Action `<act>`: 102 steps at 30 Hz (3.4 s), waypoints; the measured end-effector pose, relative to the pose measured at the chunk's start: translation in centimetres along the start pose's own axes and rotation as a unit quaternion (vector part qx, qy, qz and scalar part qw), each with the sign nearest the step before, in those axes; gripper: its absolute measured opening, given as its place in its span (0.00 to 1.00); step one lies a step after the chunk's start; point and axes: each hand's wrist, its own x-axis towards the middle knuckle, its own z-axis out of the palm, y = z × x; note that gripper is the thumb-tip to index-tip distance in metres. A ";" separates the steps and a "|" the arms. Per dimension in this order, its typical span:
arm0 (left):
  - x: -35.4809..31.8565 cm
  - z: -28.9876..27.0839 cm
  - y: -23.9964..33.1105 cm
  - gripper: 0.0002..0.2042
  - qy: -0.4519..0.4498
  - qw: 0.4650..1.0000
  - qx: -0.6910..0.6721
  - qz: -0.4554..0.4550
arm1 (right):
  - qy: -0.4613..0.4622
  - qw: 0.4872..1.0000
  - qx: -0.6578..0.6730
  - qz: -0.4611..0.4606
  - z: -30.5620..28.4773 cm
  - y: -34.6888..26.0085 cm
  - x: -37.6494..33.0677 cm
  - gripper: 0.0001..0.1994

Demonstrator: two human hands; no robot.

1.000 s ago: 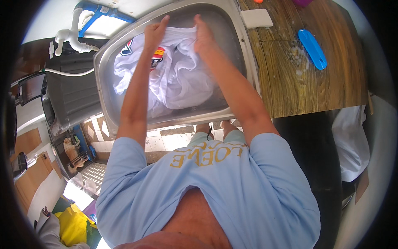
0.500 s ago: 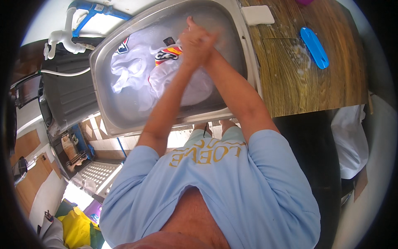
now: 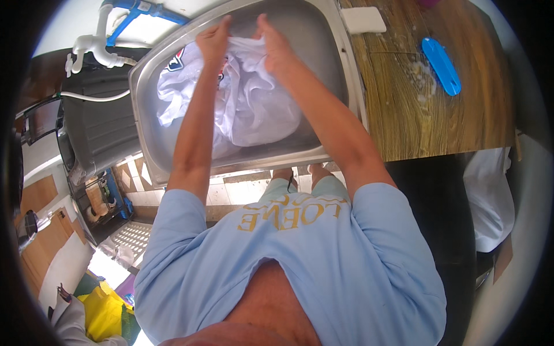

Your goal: The person takes a white shirt from a top-loading washing machine, places it in a sink filled with water, and scrubs the fabric by hand several times before rinsing it and moving it back toward the washing machine.

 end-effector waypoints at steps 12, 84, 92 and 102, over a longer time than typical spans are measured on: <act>-2.1 -8.8 0.9 0.12 -0.237 0.947 -0.203 -0.073 | -0.154 0.984 -0.023 -0.087 -1.2 -3.5 0.5 0.21; -9.5 10.2 12.3 0.17 -0.023 0.969 -0.218 0.113 | -0.172 0.964 0.187 -0.078 -3.1 0.3 -3.9 0.21; -9.8 13.9 16.0 0.13 -0.056 0.893 0.302 0.329 | -0.257 0.932 0.220 -0.127 -4.2 -1.7 -4.6 0.21; -9.3 14.4 18.2 0.06 -0.225 0.742 0.518 0.361 | -0.219 0.940 0.227 -0.129 -4.0 -3.0 -5.2 0.22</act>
